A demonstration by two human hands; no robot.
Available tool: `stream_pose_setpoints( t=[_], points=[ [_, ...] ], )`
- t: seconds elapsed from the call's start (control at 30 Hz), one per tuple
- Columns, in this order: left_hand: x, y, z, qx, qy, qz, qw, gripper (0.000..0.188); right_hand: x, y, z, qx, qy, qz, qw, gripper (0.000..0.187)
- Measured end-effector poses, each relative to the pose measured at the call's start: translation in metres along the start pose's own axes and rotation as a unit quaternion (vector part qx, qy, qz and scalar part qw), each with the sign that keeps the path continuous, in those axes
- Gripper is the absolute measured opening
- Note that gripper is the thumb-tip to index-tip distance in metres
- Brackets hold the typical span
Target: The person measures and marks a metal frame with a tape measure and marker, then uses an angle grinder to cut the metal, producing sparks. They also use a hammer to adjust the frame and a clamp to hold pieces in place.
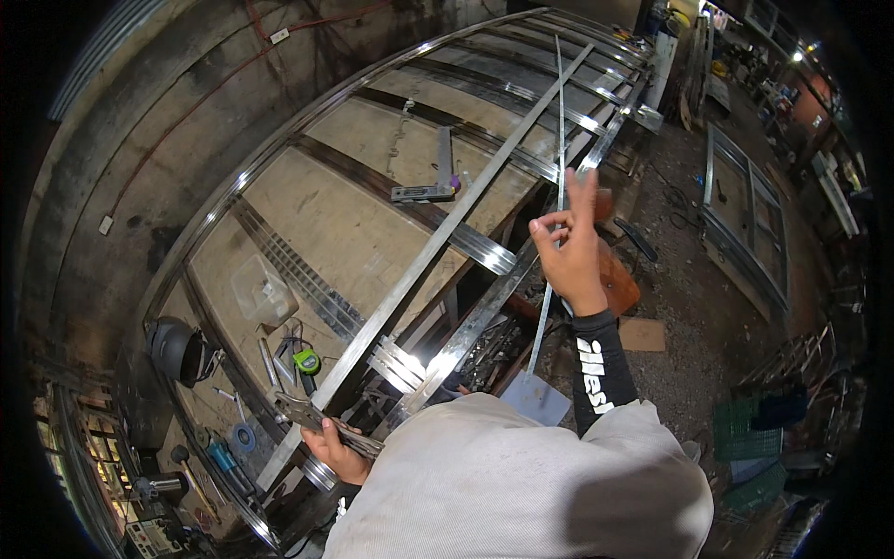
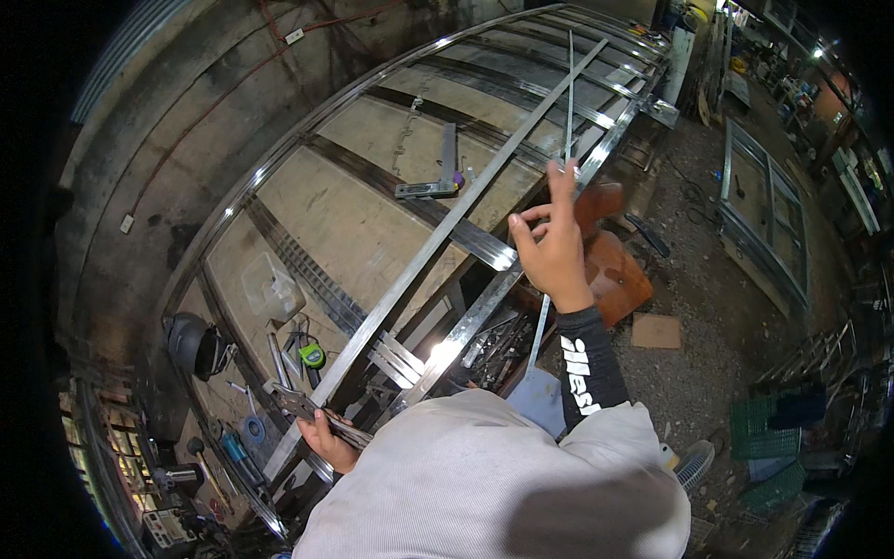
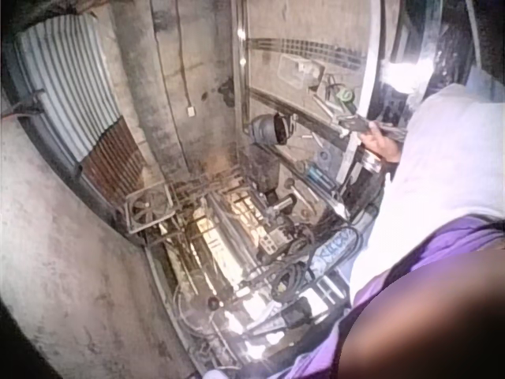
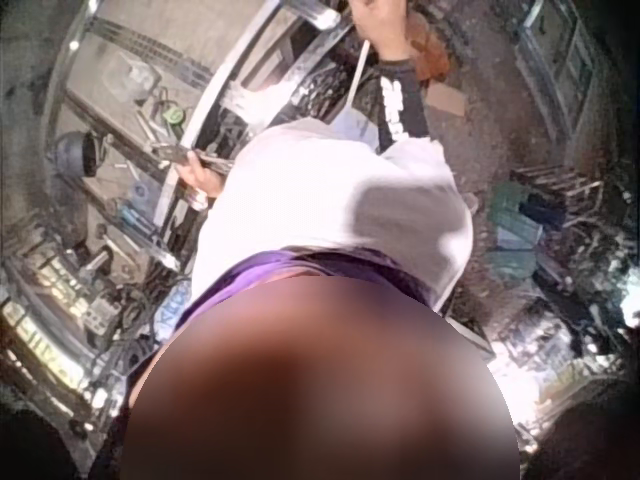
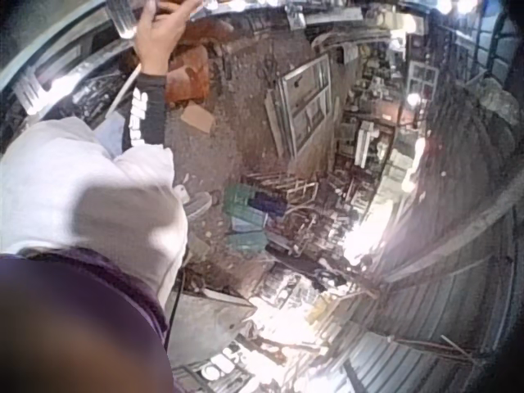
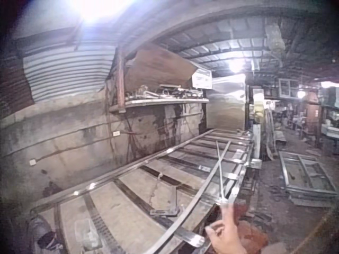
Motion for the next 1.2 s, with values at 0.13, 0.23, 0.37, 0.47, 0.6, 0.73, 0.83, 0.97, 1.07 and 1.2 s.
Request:
stream_pose_setpoints(
  t=[0.13, 0.23, 0.37, 0.47, 0.6, 0.73, 0.83, 0.97, 1.07, 1.2],
  points=[
    [-0.006, -0.004, -0.003, -0.012, -0.018, -0.003, 1.0, 0.038, -0.01, 0.002, -0.014, 0.092, 0.009, -0.126, 0.988, 0.078],
    [-0.012, -0.006, -0.001, 0.012, -0.036, 0.005, 0.999, 0.048, -0.025, 0.033, -0.029, 0.203, 0.139, -0.036, 0.968, 0.041],
    [-0.023, -0.012, 0.003, 0.041, -0.035, 0.032, 0.998, 0.048, -0.084, 0.112, 0.0, 0.223, 0.22, 0.279, 0.908, 0.032],
    [-0.033, -0.018, 0.001, 0.023, -0.059, 0.041, 0.997, 0.045, -0.157, 0.16, 0.051, 0.34, 0.24, 0.477, 0.774, 0.029],
    [-0.037, -0.03, -0.01, 0.019, -0.103, 0.003, 0.994, 0.035, -0.219, 0.208, 0.099, 0.424, 0.165, 0.697, 0.554, 0.035],
    [-0.024, -0.035, -0.036, 0.083, -0.02, -0.075, 0.993, 0.032, -0.242, 0.251, 0.141, 0.519, 0.183, 0.719, 0.425, 0.04],
    [-0.015, -0.042, -0.059, 0.108, 0.008, -0.135, 0.985, 0.034, -0.251, 0.27, 0.174, 0.527, 0.246, 0.714, 0.39, 0.036],
    [-0.027, -0.077, -0.087, 0.103, 0.016, -0.136, 0.985, 0.036, -0.261, 0.279, 0.218, 0.563, 0.275, 0.689, 0.365, 0.027],
    [-0.057, -0.107, -0.102, 0.234, 0.078, -0.136, 0.96, 0.039, -0.271, 0.277, 0.241, 0.56, 0.295, 0.679, 0.372, 0.025],
    [-0.102, -0.137, -0.096, 0.078, -0.137, -0.059, 0.986, 0.039, -0.283, 0.289, 0.263, 0.547, 0.256, 0.691, 0.397, 0.018]
  ],
)
Point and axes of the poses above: each hand's wrist, its own x-axis towards the middle knuckle, its own y-axis out of the palm, z = x × y, the point moved 3 cm from there along x, towards the middle knuckle, and after that the axes turned 9 degrees about -y, right-handed, at the moved point
